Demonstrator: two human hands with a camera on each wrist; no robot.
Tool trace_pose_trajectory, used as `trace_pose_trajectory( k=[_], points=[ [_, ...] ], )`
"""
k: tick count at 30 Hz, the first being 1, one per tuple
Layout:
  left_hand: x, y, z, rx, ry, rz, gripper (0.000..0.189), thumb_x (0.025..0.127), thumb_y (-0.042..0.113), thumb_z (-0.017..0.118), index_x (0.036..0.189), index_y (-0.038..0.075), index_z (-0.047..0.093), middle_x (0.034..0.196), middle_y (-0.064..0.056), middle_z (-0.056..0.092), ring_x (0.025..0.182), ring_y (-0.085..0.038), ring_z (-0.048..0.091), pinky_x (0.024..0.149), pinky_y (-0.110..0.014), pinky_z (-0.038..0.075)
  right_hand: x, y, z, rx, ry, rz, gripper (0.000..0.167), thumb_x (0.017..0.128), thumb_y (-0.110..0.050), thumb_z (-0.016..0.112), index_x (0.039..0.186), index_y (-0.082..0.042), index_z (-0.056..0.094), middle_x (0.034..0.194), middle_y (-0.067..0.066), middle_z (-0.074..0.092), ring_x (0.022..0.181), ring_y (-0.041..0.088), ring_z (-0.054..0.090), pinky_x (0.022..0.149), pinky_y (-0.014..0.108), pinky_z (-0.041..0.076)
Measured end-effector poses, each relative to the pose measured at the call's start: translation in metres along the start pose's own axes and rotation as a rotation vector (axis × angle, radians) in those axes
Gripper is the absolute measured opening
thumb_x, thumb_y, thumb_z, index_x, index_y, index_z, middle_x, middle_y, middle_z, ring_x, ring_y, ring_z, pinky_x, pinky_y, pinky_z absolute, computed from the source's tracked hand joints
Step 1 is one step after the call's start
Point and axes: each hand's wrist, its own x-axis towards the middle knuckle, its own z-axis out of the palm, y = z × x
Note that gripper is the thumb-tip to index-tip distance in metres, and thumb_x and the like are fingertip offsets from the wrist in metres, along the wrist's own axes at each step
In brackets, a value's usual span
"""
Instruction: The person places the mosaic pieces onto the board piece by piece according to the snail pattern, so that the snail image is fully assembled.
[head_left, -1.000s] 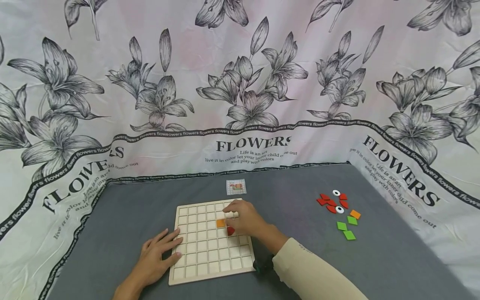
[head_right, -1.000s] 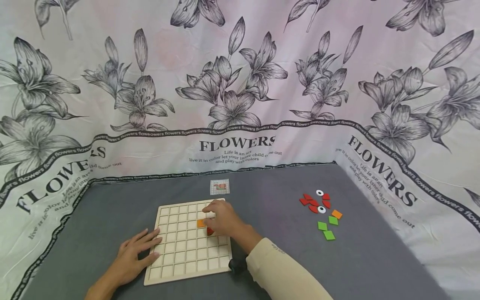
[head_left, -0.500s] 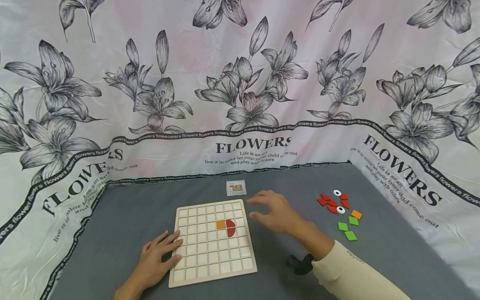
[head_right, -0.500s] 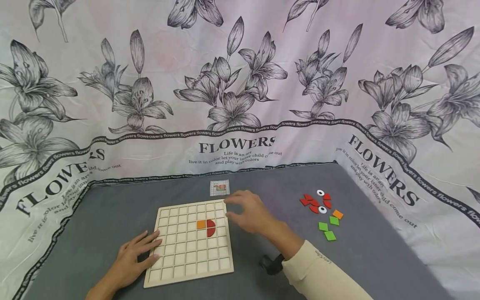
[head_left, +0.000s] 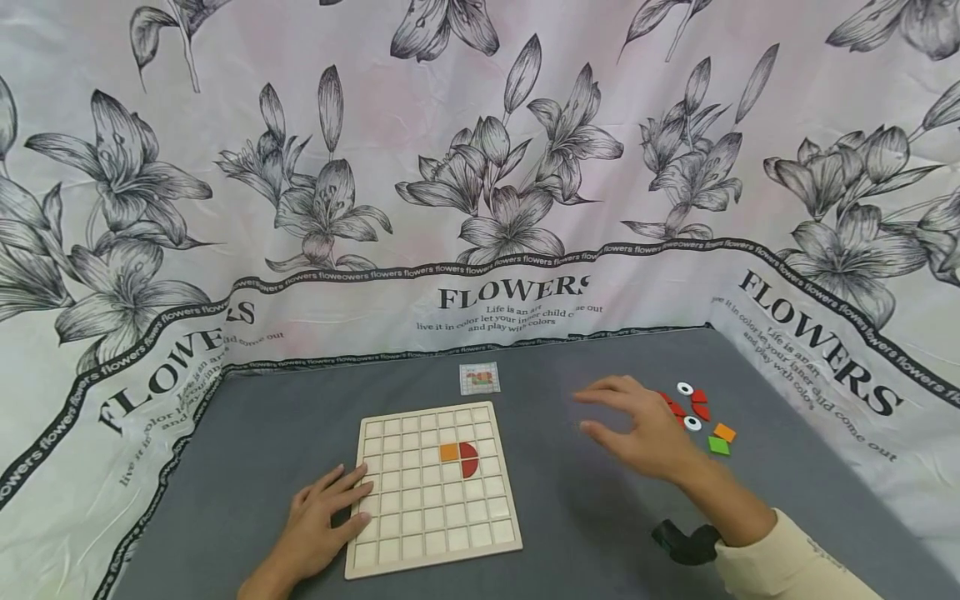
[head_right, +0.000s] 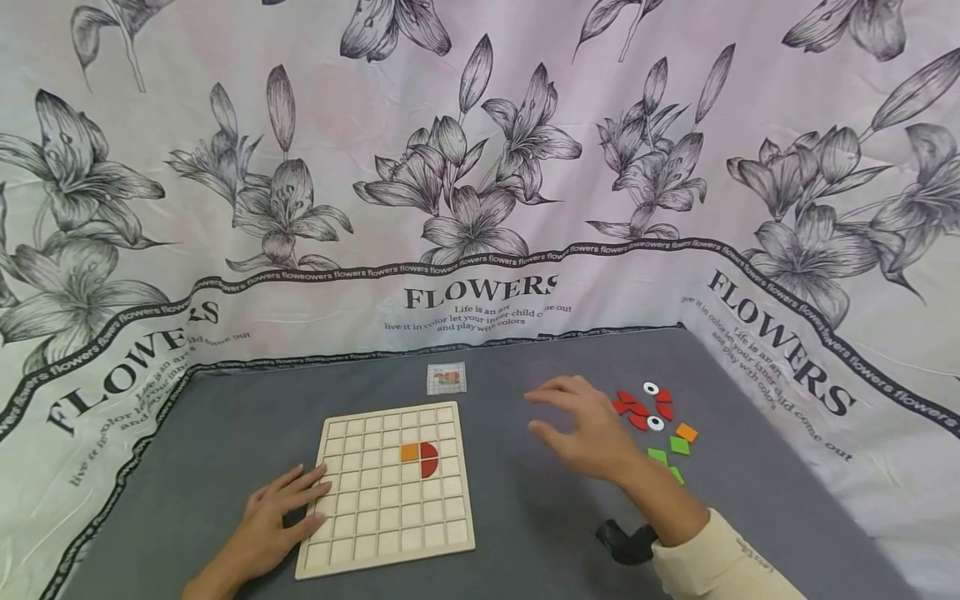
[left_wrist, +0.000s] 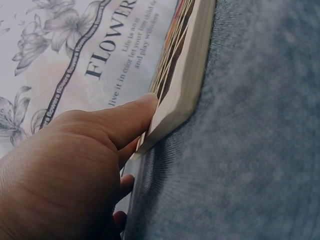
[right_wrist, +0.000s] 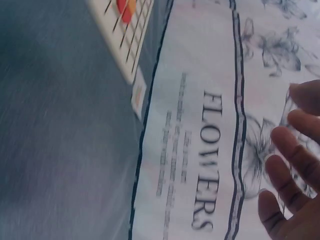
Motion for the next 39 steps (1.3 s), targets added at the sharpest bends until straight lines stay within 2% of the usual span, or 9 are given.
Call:
trace_pose_trajectory(
  k=[6, 11, 13, 20, 25, 29, 33, 36, 39],
  points=[
    [-0.002, 0.002, 0.003, 0.001, 0.005, -0.003, 0.045, 0.092, 0.034, 0.067, 0.130, 0.010, 0.064, 0.147, -0.006, 0.044, 0.136, -0.040, 0.029, 0.101, -0.064, 0.012, -0.020, 0.020, -0.027, -0.033, 0.059, -0.049, 0.044, 0.071, 0.002, 0.081, 0.113, -0.010, 0.072, 0.112, 0.000, 0.063, 0.092, 0.009, 0.053, 0.066, 0.022, 0.043],
    [-0.003, 0.004, 0.006, 0.010, 0.015, 0.005, 0.046, 0.092, 0.034, 0.067, 0.131, 0.010, 0.063, 0.147, -0.005, 0.044, 0.136, -0.040, 0.029, 0.100, -0.064, 0.013, -0.039, 0.041, -0.048, -0.093, 0.100, -0.018, 0.047, 0.068, 0.003, 0.083, 0.112, -0.010, 0.073, 0.111, -0.001, 0.063, 0.098, 0.009, 0.053, 0.068, 0.021, 0.044],
    [-0.003, 0.005, 0.007, 0.012, 0.014, 0.004, 0.046, 0.092, 0.034, 0.067, 0.131, 0.010, 0.063, 0.147, -0.005, 0.044, 0.136, -0.040, 0.029, 0.100, -0.064, 0.013, -0.047, 0.050, -0.055, -0.106, 0.123, 0.020, 0.047, 0.067, 0.004, 0.084, 0.111, -0.011, 0.073, 0.110, 0.000, 0.063, 0.099, 0.008, 0.052, 0.065, 0.020, 0.043],
    [-0.007, 0.004, 0.008, 0.009, 0.024, -0.005, 0.045, 0.092, 0.034, 0.067, 0.131, 0.011, 0.063, 0.147, -0.005, 0.044, 0.136, -0.039, 0.029, 0.101, -0.064, 0.012, -0.075, 0.087, -0.068, -0.126, 0.185, 0.123, 0.044, 0.069, 0.008, 0.081, 0.109, -0.006, 0.073, 0.106, 0.002, 0.064, 0.103, -0.001, 0.050, 0.078, 0.013, 0.038],
    [-0.007, 0.005, 0.007, 0.010, 0.016, -0.018, 0.046, 0.092, 0.035, 0.067, 0.131, 0.012, 0.063, 0.147, -0.003, 0.044, 0.137, -0.038, 0.028, 0.101, -0.064, 0.011, -0.093, 0.108, -0.073, -0.127, 0.176, 0.264, 0.036, 0.078, -0.001, 0.079, 0.113, -0.006, 0.072, 0.106, -0.001, 0.063, 0.096, -0.005, 0.049, 0.073, 0.014, 0.039],
    [-0.006, 0.005, 0.007, 0.012, -0.001, -0.036, 0.047, 0.092, 0.037, 0.066, 0.132, 0.013, 0.062, 0.147, -0.002, 0.043, 0.138, -0.037, 0.027, 0.102, -0.063, 0.010, -0.106, 0.124, -0.078, -0.121, 0.153, 0.363, 0.034, 0.082, -0.007, 0.077, 0.116, -0.005, 0.070, 0.105, -0.010, 0.060, 0.089, -0.008, 0.047, 0.069, 0.013, 0.041],
    [-0.005, 0.005, 0.006, 0.014, -0.007, -0.040, 0.048, 0.092, 0.037, 0.066, 0.133, 0.013, 0.062, 0.148, -0.002, 0.043, 0.138, -0.037, 0.027, 0.103, -0.063, 0.010, -0.117, 0.140, -0.083, -0.146, 0.112, 0.450, 0.034, 0.083, -0.011, 0.077, 0.115, 0.000, 0.069, 0.105, -0.002, 0.063, 0.085, -0.002, 0.052, 0.062, 0.018, 0.044],
    [-0.005, 0.005, 0.007, 0.016, 0.001, -0.034, 0.047, 0.091, 0.036, 0.067, 0.132, 0.013, 0.063, 0.147, -0.002, 0.043, 0.138, -0.038, 0.027, 0.102, -0.064, 0.010, -0.124, 0.149, -0.083, -0.189, 0.077, 0.492, 0.034, 0.083, -0.012, 0.078, 0.112, 0.003, 0.069, 0.104, 0.015, 0.066, 0.083, 0.017, 0.060, 0.060, 0.027, 0.047],
    [-0.006, 0.004, 0.008, 0.019, 0.009, -0.026, 0.047, 0.092, 0.037, 0.066, 0.132, 0.012, 0.063, 0.147, -0.003, 0.043, 0.137, -0.038, 0.028, 0.102, -0.064, 0.011, -0.130, 0.155, -0.081, -0.218, 0.021, 0.554, 0.035, 0.086, -0.015, 0.075, 0.114, 0.004, 0.068, 0.106, 0.023, 0.065, 0.085, 0.036, 0.062, 0.062, 0.038, 0.048]
  ],
)
